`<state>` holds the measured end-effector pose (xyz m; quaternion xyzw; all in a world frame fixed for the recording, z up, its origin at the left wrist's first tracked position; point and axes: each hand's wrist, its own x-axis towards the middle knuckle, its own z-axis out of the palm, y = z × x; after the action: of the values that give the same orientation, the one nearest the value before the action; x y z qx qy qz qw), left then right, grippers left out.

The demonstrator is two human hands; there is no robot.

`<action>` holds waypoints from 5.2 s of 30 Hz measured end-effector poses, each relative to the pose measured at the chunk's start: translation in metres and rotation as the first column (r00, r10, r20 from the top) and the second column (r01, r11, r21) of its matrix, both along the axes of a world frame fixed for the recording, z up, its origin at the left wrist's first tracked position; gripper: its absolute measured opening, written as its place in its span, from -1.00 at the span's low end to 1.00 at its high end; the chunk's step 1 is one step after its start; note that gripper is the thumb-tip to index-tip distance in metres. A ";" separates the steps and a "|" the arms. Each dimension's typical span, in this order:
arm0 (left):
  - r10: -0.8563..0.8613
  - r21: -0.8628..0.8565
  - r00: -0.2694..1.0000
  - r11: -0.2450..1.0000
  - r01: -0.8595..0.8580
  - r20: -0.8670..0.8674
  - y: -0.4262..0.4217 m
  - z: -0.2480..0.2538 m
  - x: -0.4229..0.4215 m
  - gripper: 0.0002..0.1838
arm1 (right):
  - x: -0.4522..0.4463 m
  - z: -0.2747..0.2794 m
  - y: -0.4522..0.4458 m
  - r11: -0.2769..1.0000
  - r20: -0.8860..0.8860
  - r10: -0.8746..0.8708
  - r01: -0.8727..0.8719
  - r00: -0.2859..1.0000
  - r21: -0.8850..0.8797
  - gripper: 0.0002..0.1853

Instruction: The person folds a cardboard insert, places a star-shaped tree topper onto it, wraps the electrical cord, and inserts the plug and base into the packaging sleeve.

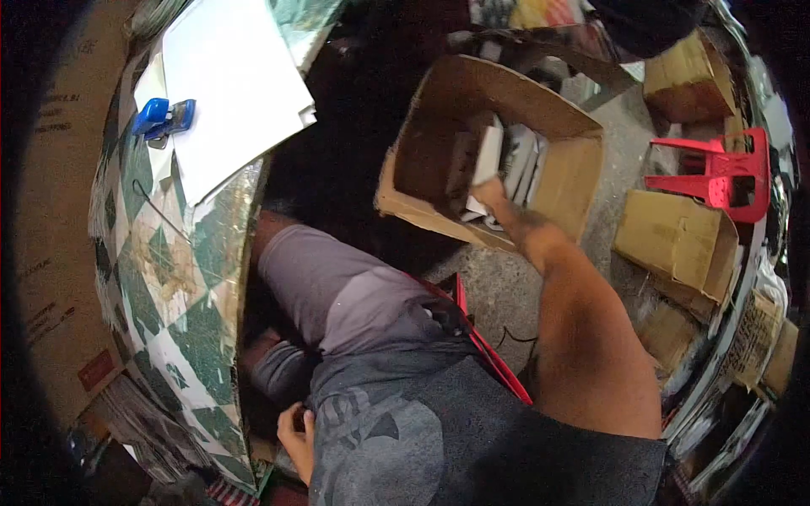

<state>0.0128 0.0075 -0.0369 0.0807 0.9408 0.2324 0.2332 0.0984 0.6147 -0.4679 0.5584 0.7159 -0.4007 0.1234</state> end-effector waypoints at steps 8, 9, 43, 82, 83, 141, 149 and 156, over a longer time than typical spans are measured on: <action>0.102 -0.126 0.976 0.989 -0.079 0.193 -0.032 0.019 0.004 -0.71 | 0.014 -0.038 -0.043 0.905 0.445 -0.283 0.083 0.850 0.417 -0.02; 0.080 -0.139 0.979 0.989 -0.055 0.186 -0.022 0.023 -0.001 -0.70 | 0.018 -0.052 -0.046 0.929 0.518 -0.252 0.054 0.817 0.367 0.03; -0.699 0.196 0.713 0.692 0.695 -0.060 0.221 0.009 -0.122 -0.23 | 0.022 0.008 0.012 0.294 0.063 0.946 -0.924 0.318 0.243 -0.32; 0.481 0.186 0.273 0.709 -0.681 -0.833 -0.274 0.190 0.074 -0.71 | -0.224 0.591 -0.318 -0.117 -0.498 0.818 -0.931 -0.288 0.345 -0.52; 0.338 0.127 0.259 0.795 -0.593 -0.905 -0.287 0.205 0.043 -0.70 | -0.231 0.600 -0.347 -0.171 -0.431 0.801 -0.848 -0.416 0.501 -0.56; 0.037 0.459 0.950 0.881 0.116 -0.311 -0.037 0.166 -0.153 -0.87 | -0.203 0.490 -0.378 0.600 -0.694 -0.111 -0.508 0.712 -0.617 -0.29; -0.168 -0.141 -0.055 0.932 -0.333 -0.984 -0.238 0.438 -0.180 -0.59 | -0.190 0.486 -0.341 0.694 -0.753 -0.103 -0.495 0.650 -0.523 -0.21; -0.059 -0.060 -0.015 0.997 0.048 -0.998 -0.393 0.403 -0.165 -0.57 | -0.186 0.500 -0.352 0.684 -0.742 -0.265 -0.422 0.616 -0.595 -0.19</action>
<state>-0.1522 -0.3859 0.3665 0.2568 0.8240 0.0929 -0.4963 -0.0880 0.2625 0.0325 0.1930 0.5012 -0.8431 0.0276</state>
